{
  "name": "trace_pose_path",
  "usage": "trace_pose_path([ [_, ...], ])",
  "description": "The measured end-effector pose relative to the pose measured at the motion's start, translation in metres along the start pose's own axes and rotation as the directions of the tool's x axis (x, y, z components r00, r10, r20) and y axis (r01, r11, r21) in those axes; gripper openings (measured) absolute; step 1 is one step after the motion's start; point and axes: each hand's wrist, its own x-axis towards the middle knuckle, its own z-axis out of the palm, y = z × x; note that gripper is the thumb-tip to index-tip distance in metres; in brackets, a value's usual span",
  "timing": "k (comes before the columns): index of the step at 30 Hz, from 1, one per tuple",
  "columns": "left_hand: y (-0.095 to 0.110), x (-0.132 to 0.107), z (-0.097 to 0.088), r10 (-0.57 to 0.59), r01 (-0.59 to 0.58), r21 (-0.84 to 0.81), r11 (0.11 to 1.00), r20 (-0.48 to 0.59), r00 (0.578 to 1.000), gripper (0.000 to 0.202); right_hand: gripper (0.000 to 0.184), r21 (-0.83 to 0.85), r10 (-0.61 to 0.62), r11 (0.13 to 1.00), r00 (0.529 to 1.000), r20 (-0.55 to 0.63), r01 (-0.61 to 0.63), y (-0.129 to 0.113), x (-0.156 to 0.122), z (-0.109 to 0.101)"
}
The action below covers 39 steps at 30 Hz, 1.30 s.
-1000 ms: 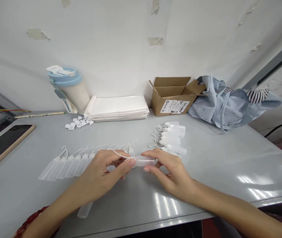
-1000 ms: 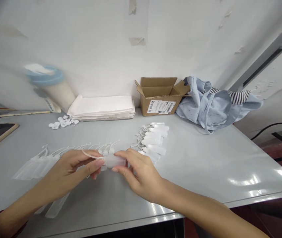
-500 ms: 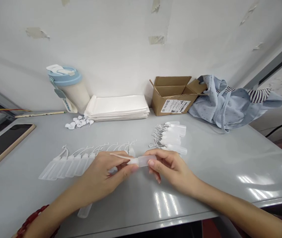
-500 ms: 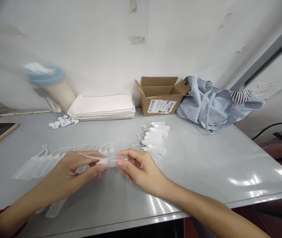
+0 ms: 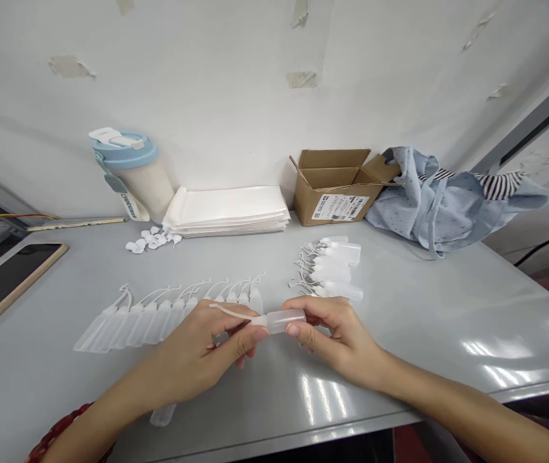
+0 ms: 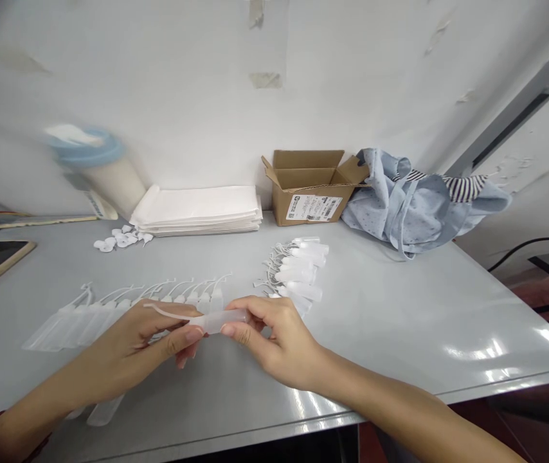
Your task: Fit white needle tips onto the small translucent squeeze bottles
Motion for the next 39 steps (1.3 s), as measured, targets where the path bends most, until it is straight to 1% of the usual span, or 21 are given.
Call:
trace_pose_path([
  [2,-0.005,-0.001,0.004,0.136,-0.129,0.117,0.985,-0.055,0.989,0.039,0.026,0.063,0.093,0.993,0.994,0.055,-0.097,0.001,0.000,-0.001],
  [3,-0.008,-0.002,0.006,0.218,-0.197,0.195,0.961,-0.093,0.972,0.035,0.027,0.095,0.135,0.985,0.988,0.080,-0.142,0.001,0.000,-0.001],
  [5,-0.014,-0.003,0.012,0.383,-0.309,0.370,0.876,-0.144,0.913,0.024,0.029,0.162,0.191,0.964,0.974,0.123,-0.210,0.004,0.000,-0.002],
  [7,-0.017,-0.005,0.016,0.487,-0.356,0.516,0.779,-0.142,0.862,0.014,0.030,0.249,0.218,0.934,0.962,0.166,-0.255,0.007,0.001,-0.002],
  [9,-0.018,-0.006,0.018,0.538,-0.368,0.603,0.708,-0.123,0.834,0.011,0.032,0.334,0.241,0.894,0.950,0.200,-0.298,0.008,0.001,-0.002],
  [10,-0.018,-0.007,0.018,0.550,-0.371,0.618,0.693,-0.121,0.826,0.011,0.033,0.369,0.255,0.873,0.944,0.210,-0.319,0.009,0.001,-0.001],
  [11,-0.018,-0.007,0.017,0.555,-0.376,0.609,0.699,-0.130,0.822,0.010,0.034,0.395,0.269,0.855,0.939,0.217,-0.336,0.009,0.002,-0.001],
  [12,-0.017,-0.006,0.016,0.543,-0.376,0.575,0.727,-0.146,0.827,0.008,0.035,0.410,0.278,0.843,0.935,0.218,-0.347,0.009,0.002,0.000],
  [14,-0.015,-0.005,0.012,0.467,-0.346,0.458,0.819,-0.179,0.866,0.008,0.036,0.401,0.277,0.852,0.940,0.201,-0.337,0.008,0.002,0.001],
  [16,-0.012,-0.004,0.008,0.347,-0.278,0.342,0.898,-0.158,0.924,0.016,0.033,0.339,0.244,0.896,0.956,0.164,-0.287,0.008,0.002,0.002],
  [18,-0.010,-0.003,0.006,0.230,-0.192,0.296,0.936,-0.100,0.968,0.026,0.029,0.249,0.192,0.944,0.975,0.115,-0.215,0.008,0.002,0.003],
  [21,-0.008,-0.003,0.005,0.128,-0.105,0.284,0.953,-0.065,0.990,0.035,0.025,0.146,0.096,0.984,0.994,0.053,-0.103,0.008,0.000,0.003],
  [24,-0.008,-0.005,0.007,0.136,-0.114,0.259,0.959,-0.068,0.988,0.037,0.023,0.055,0.020,0.998,0.999,0.029,-0.022,0.007,-0.001,0.003],
  [27,-0.009,-0.006,0.009,0.177,-0.150,0.266,0.952,-0.081,0.981,0.037,0.024,0.016,0.021,1.000,0.999,0.039,-0.022,0.006,-0.001,0.003],
  [30,-0.011,-0.006,0.012,0.247,-0.198,0.325,0.925,-0.115,0.962,0.032,0.028,0.054,0.065,0.996,0.996,0.056,-0.068,0.007,0.000,0.003],
  [35,-0.015,-0.006,0.014,0.401,-0.308,0.440,0.843,-0.134,0.906,0.022,0.035,0.118,0.177,0.975,0.981,0.081,-0.186,0.009,0.001,0.003],
  [39,-0.018,-0.005,0.016,0.445,-0.335,0.475,0.814,-0.137,0.885,0.020,0.038,0.126,0.251,0.957,0.965,0.081,-0.260,0.009,0.002,0.005],
])
